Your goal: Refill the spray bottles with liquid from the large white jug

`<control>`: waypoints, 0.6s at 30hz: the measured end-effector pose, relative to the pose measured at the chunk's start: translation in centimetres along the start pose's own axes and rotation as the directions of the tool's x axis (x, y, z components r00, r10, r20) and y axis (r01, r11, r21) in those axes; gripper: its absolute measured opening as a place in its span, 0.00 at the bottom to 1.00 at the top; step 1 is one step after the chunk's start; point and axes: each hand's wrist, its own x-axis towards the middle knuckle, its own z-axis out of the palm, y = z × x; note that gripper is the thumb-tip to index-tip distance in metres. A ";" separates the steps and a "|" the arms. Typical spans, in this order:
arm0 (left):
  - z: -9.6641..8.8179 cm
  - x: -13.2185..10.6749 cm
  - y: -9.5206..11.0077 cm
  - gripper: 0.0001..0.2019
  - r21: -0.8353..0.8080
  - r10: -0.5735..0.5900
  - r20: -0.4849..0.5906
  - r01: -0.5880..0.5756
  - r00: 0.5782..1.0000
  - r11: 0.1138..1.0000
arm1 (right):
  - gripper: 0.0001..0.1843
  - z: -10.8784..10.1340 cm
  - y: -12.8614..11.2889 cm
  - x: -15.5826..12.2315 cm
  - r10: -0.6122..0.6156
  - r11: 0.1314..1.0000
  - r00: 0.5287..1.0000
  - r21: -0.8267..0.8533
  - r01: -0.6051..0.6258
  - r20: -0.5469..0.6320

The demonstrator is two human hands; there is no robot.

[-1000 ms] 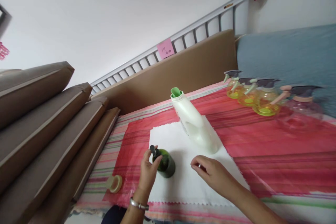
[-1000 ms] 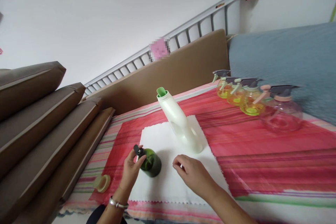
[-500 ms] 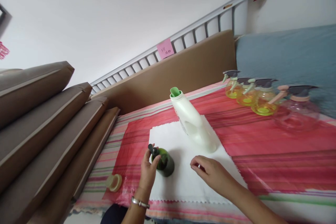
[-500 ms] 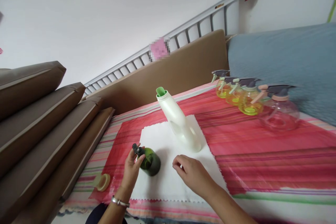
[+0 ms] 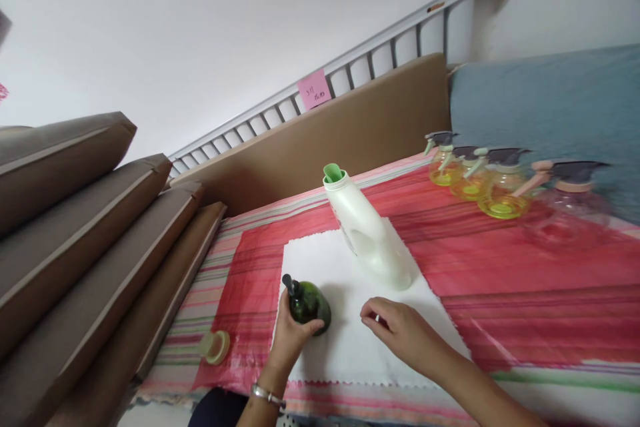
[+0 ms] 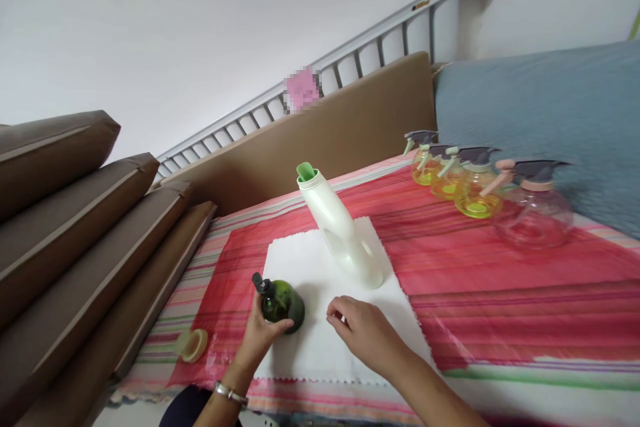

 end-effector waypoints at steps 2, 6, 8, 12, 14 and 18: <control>0.1 -0.2 -0.2 0.41 0.010 0.026 0.007 -0.026 1.000 1.000 | 0.07 0.0 0.0 0.0 0.010 1.000 1.000 0.027 -0.010 0.005; 0.2 -0.5 0.2 0.38 0.032 0.032 -0.007 -0.032 0.999 0.999 | 0.07 0.5 0.1 0.0 0.045 0.991 0.999 0.122 -0.045 0.005; -0.1 -0.4 1.1 0.37 0.043 0.028 -0.041 -0.026 0.999 0.999 | 0.07 1.0 0.2 0.2 0.082 0.975 0.997 0.205 -0.081 0.002; -0.8 -0.6 4.6 0.38 -0.043 0.047 -0.005 -0.047 0.999 0.998 | 0.13 1.9 -0.1 0.7 0.199 0.888 0.979 0.415 -0.196 0.036; -0.9 -0.9 6.7 0.40 -0.134 0.064 0.062 -0.055 0.996 0.989 | 0.21 2.1 -1.1 0.8 0.227 0.784 0.969 0.572 -0.241 0.097; -0.2 -2.2 9.5 0.44 -0.231 0.094 0.129 -0.062 0.987 0.971 | 0.31 2.3 -4.0 0.2 0.070 0.202 0.970 0.949 -0.243 0.234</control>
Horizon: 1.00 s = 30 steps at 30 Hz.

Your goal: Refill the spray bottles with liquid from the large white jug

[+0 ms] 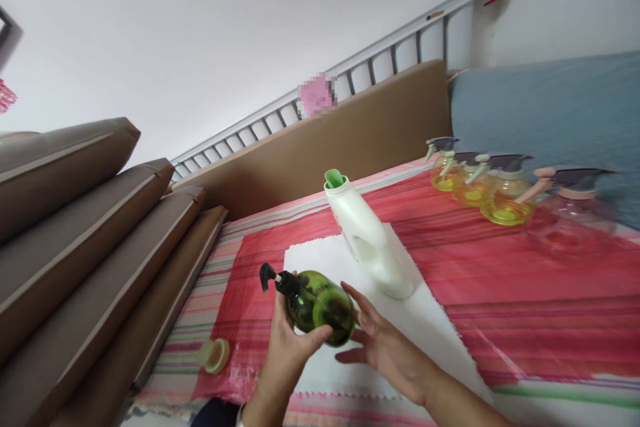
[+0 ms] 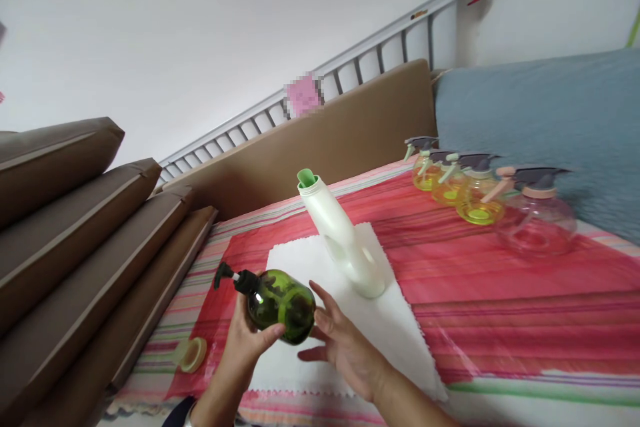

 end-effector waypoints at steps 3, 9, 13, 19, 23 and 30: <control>1.2 -0.8 0.5 0.48 0.010 0.005 0.013 -0.005 1.000 1.000 | 0.33 1.3 0.2 -0.6 -0.069 0.951 0.994 0.306 0.041 0.084; 2.3 -0.6 2.8 0.42 -0.132 0.054 0.010 -0.052 0.999 0.990 | 0.26 1.0 -0.5 -1.0 -0.113 0.903 0.989 0.425 0.063 0.094; 2.3 0.4 4.7 0.28 -0.183 0.095 -0.154 -0.123 0.983 0.975 | 0.34 1.0 -1.3 -1.2 -0.138 0.906 0.987 0.413 0.093 0.079; 2.0 0.5 4.8 0.19 -0.127 0.061 -0.222 -0.091 0.973 0.988 | 0.35 0.9 -1.1 -1.5 -0.125 0.912 0.990 0.399 0.091 0.060; 2.2 0.1 5.9 0.22 -0.152 0.045 -0.029 -0.049 0.999 0.987 | 0.28 0.8 -1.0 -1.5 -0.108 0.917 0.992 0.392 0.074 0.065; 2.1 0.4 5.7 0.18 -0.147 0.108 -0.154 -0.131 0.982 0.980 | 0.27 0.9 -1.0 -1.5 -0.097 0.928 0.993 0.367 0.067 0.063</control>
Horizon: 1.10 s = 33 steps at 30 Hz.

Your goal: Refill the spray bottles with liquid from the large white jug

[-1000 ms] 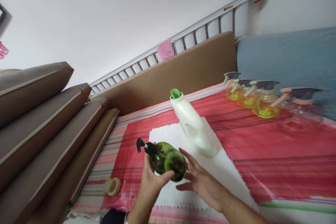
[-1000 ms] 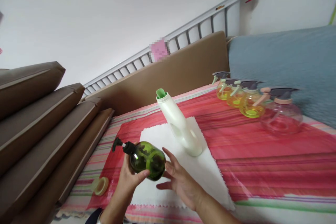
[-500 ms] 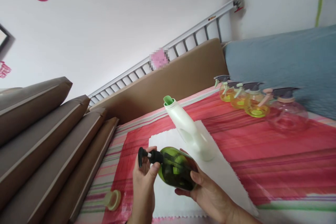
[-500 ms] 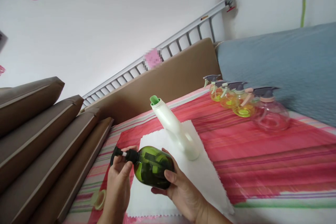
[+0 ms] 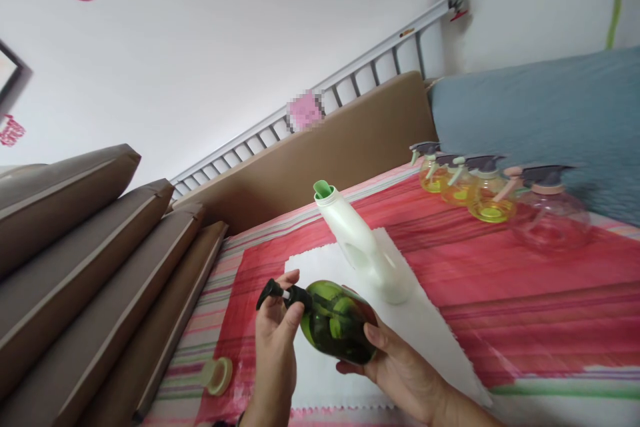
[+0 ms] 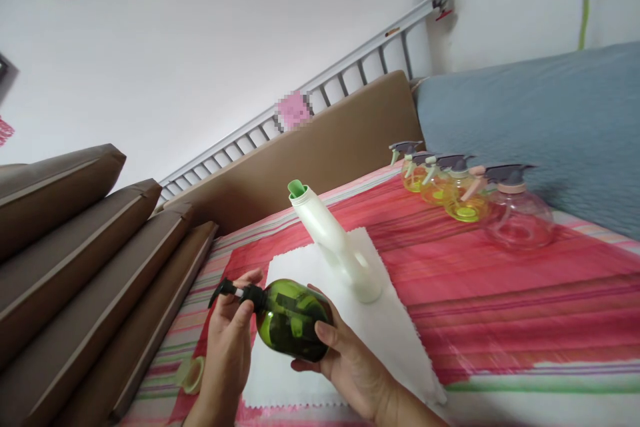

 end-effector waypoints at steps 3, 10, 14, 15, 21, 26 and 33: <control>-0.4 0.0 -0.2 0.21 0.017 -0.047 0.086 0.045 0.995 0.999 | 0.26 -0.1 0.0 0.0 0.000 1.000 1.000 -0.010 0.000 -0.005; -0.6 0.3 -1.2 0.22 -0.029 -0.039 0.054 0.041 0.998 0.999 | 0.26 -0.4 0.1 0.2 0.017 1.000 1.000 -0.020 -0.017 -0.013; -0.7 0.5 -1.1 0.23 -0.023 -0.084 0.157 0.089 0.984 0.996 | 0.23 -0.5 0.1 0.3 0.006 1.000 1.000 -0.020 -0.006 -0.020; -0.7 0.5 -1.1 0.25 -0.036 -0.089 0.162 0.096 0.983 0.995 | 0.24 -0.5 0.1 0.3 0.008 1.000 1.000 -0.029 -0.008 -0.022; -0.9 0.4 -1.7 0.19 -0.035 -0.072 0.086 0.075 0.994 0.997 | 0.24 -0.5 0.2 0.3 0.016 0.998 0.999 -0.068 -0.019 -0.036; -1.3 0.4 -1.7 0.21 -0.058 -0.086 0.197 0.099 0.977 0.993 | 0.22 -0.7 0.2 0.4 0.018 0.999 0.999 -0.029 -0.020 -0.042; -0.7 0.5 -1.4 0.21 -0.014 -0.116 0.085 0.118 0.990 0.993 | 0.19 -0.9 0.4 0.4 0.015 1.000 1.000 -0.011 -0.015 -0.009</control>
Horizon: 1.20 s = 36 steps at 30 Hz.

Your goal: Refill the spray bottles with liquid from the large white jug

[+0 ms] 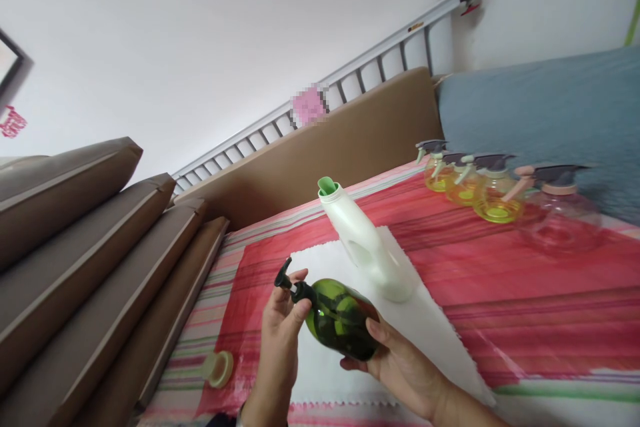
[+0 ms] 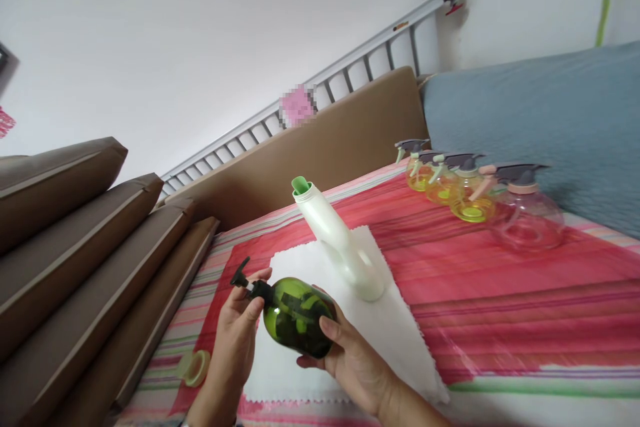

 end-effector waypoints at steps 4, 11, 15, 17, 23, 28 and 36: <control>-0.3 0.1 0.0 0.19 0.012 0.007 0.062 -0.008 0.998 1.000 | 0.20 -0.2 0.1 0.1 0.041 0.999 0.999 -0.003 -0.040 0.014; -1.3 0.1 0.4 0.15 0.063 0.020 0.249 -0.036 0.968 0.997 | 0.27 -0.3 0.5 0.3 0.159 0.987 0.986 0.004 -0.160 0.048; -1.3 0.0 0.4 0.18 0.048 0.010 0.240 -0.022 0.971 0.999 | 0.26 -0.2 0.6 0.3 0.166 0.986 0.985 0.022 -0.168 0.052; -1.2 0.1 0.0 0.22 0.021 0.006 0.173 -0.010 0.985 1.000 | 0.25 -0.1 0.7 0.2 0.141 0.990 0.990 0.024 -0.141 0.026; -0.8 0.4 -0.6 0.15 -0.017 0.005 -0.018 -0.005 1.000 1.000 | 0.21 -0.2 0.6 0.1 0.064 0.998 0.998 -0.017 -0.065 -0.018; -0.8 0.3 -0.3 0.14 -0.019 0.020 0.039 -0.019 0.999 1.000 | 0.21 0.0 0.4 0.0 0.075 0.997 0.996 -0.027 -0.077 -0.043; -1.6 0.5 0.1 0.18 -0.031 -0.041 0.307 0.053 0.951 0.998 | 0.33 -0.1 1.1 0.4 0.266 0.963 0.964 0.037 -0.266 0.005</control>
